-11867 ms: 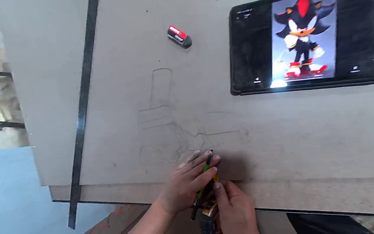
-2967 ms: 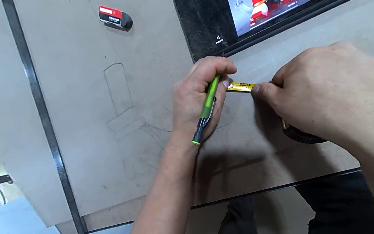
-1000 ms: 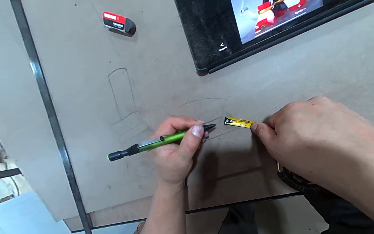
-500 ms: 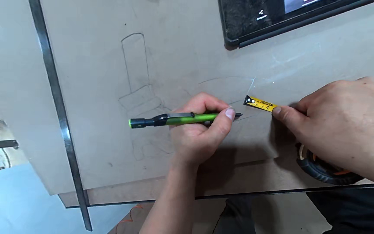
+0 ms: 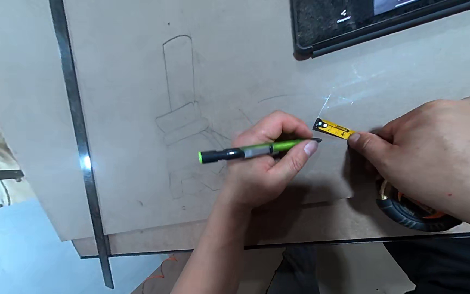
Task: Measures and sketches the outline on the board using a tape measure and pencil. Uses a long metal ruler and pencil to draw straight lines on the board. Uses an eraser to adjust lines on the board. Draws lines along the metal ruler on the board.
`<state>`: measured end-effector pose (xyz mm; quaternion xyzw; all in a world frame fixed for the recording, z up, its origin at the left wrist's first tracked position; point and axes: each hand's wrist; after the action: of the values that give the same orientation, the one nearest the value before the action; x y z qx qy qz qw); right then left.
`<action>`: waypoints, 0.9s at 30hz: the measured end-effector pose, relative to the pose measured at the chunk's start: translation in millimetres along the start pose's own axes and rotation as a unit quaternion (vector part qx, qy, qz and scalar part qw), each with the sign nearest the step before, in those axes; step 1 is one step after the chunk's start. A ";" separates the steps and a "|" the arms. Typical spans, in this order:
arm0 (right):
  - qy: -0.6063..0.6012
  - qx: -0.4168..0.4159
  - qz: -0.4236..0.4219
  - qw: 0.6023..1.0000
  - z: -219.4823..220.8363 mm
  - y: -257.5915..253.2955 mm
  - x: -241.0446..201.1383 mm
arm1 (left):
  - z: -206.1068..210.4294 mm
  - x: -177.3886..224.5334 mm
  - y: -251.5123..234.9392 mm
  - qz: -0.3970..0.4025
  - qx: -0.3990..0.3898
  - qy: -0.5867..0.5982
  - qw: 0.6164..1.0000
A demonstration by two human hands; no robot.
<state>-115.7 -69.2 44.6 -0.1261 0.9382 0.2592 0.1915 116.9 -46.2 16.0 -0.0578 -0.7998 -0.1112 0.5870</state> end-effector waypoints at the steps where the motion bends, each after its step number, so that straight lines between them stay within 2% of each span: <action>1: 0.007 -0.008 0.004 1.000 -3.2 -0.3 -2.2 | 1.7 1.5 -0.5 -0.005 -0.009 -0.007 1.000; 9: 0.005 -0.061 0.025 0.998 -15.9 -1.5 -9.1 | 24.2 2.8 -5.8 -0.009 0.064 -0.050 0.997; 27: -0.009 -0.065 0.002 0.998 -17.9 -2.0 -6.3 | 21.7 2.7 -8.5 -0.005 0.043 -0.064 0.997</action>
<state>-114.6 -79.6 60.5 -0.1337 0.9179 0.3210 0.1911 94.0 -49.2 11.4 -0.0355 -0.8401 -0.0756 0.5360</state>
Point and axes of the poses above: each hand's wrist, its own y-axis away from the middle knuckle, its own z-axis out of the palm, x = y × z, and after that the axes turned 13 degrees about -z, right-handed
